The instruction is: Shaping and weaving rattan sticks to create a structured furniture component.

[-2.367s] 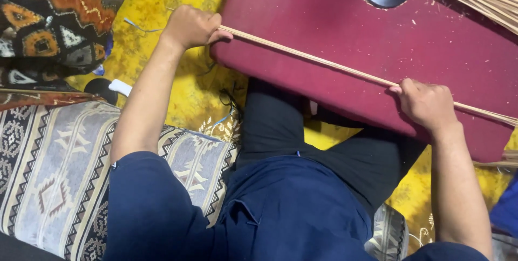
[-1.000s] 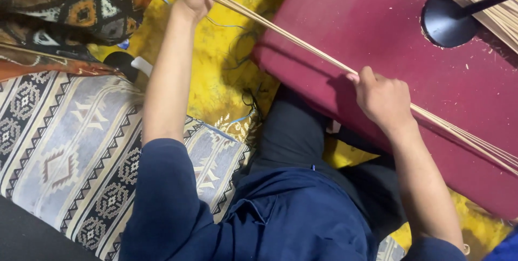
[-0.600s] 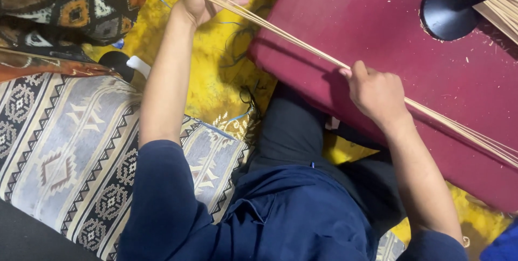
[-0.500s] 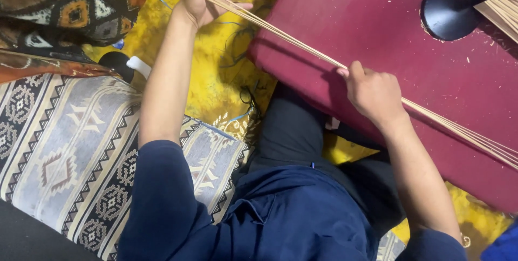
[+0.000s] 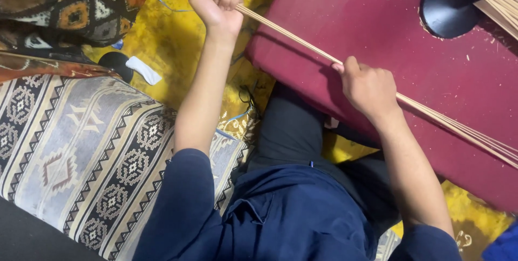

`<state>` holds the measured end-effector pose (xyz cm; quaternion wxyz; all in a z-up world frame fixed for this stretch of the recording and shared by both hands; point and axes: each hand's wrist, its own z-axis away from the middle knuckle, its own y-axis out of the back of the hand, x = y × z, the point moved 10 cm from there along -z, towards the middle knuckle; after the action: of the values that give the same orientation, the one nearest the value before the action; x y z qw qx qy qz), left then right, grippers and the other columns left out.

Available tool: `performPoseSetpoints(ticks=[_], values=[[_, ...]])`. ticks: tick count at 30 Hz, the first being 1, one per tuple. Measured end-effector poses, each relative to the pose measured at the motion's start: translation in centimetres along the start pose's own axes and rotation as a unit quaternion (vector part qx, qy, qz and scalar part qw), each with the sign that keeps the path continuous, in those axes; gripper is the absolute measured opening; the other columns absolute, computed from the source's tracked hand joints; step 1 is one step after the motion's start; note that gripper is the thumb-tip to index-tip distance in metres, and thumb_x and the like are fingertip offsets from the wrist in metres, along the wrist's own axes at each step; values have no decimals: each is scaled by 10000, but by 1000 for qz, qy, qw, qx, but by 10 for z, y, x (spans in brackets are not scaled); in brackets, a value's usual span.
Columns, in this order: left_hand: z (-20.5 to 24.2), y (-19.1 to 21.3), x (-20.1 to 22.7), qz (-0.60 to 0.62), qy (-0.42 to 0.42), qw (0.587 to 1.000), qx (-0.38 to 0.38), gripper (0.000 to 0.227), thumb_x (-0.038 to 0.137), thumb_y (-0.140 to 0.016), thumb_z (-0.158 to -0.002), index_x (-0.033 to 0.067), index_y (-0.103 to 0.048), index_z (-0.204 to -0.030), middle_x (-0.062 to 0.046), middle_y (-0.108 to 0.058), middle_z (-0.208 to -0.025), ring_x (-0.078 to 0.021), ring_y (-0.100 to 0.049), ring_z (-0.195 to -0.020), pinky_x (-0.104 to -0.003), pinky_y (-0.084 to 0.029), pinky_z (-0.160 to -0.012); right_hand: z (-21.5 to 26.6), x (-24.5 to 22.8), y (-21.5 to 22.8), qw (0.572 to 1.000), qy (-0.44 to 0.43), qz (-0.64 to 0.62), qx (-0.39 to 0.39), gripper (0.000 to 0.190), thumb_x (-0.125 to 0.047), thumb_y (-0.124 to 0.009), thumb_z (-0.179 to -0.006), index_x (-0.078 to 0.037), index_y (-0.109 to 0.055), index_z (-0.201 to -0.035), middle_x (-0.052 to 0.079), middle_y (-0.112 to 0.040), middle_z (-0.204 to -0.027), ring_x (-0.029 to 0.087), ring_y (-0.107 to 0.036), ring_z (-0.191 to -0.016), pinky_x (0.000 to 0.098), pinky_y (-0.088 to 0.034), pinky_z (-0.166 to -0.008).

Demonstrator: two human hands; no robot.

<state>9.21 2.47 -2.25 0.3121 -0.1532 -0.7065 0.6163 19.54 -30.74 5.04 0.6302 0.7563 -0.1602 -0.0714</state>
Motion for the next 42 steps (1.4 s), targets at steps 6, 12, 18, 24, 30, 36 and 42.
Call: performPoseSetpoints(ticks=[6, 12, 18, 24, 30, 36, 42], values=[[-20, 39, -1, -40, -6, 991, 129, 337, 272, -537, -965, 162, -405, -675, 64, -221, -511, -74, -119, -395, -301, -106, -350, 16, 2, 4, 1000, 5, 11, -19, 348, -314, -549, -1180, -91, -525, -914, 47, -593, -640, 232, -522, -428, 350, -457, -445], [-45, 79, 31, -68, -42, 988, 131, 336, 256, -522, -979, 157, -382, -691, 61, -259, -511, -71, -153, -378, -304, -121, -326, 54, 37, 3, 999, 6, 34, -30, 334, -333, -542, -1167, -83, -534, -945, 60, -608, -684, 256, -561, -466, 364, -465, -461], [-51, 127, 66, -116, -74, 978, 155, 371, 328, -605, -949, 159, -386, -703, 58, -257, -515, -77, -187, -386, -308, -141, -332, 108, 80, -6, 998, 1, 52, -43, 335, -370, -530, -1149, -109, -515, -939, 41, -647, -758, 257, -600, -521, 362, -479, -495], [-55, 117, 101, -167, -99, 969, 155, 419, 294, -503, -1005, 176, -357, -630, 34, -300, -490, -99, -222, -373, -312, -193, -324, 191, 141, -8, 994, -18, 81, -65, 297, -383, -581, -1122, -156, -533, -936, -12, -702, -822, 187, -591, -547, 311, -438, -490], [-63, 135, 120, -180, -105, 962, 174, 365, 299, -518, -1012, 131, -407, -708, 30, -282, -524, -94, -218, -391, -303, -210, -328, 289, 214, -16, 981, -100, 140, -94, 364, -359, -636, -1189, -182, -545, -884, -66, -633, -726, 122, -591, -575, 283, -429, -516], [-85, 172, 110, -130, -46, 975, 173, 273, 244, -602, -997, 56, -492, -833, 6, -371, -513, -124, -282, -369, -299, -260, -348, 309, 229, -14, 978, -150, 133, -63, 394, -376, -623, -1195, -154, -541, -880, -21, -625, -721, 192, -628, -593, 334, -467, -573], [-57, 123, 60, -150, -16, 982, 112, 238, 149, -517, -1067, 55, -441, -862, 3, -348, -561, -114, -250, -429, -285, -252, -416, 289, 220, 9, 985, -151, 87, -11, 370, -348, -619, -1147, -128, -547, -858, 14, -673, -740, 256, -610, -573, 363, -463, -544]])
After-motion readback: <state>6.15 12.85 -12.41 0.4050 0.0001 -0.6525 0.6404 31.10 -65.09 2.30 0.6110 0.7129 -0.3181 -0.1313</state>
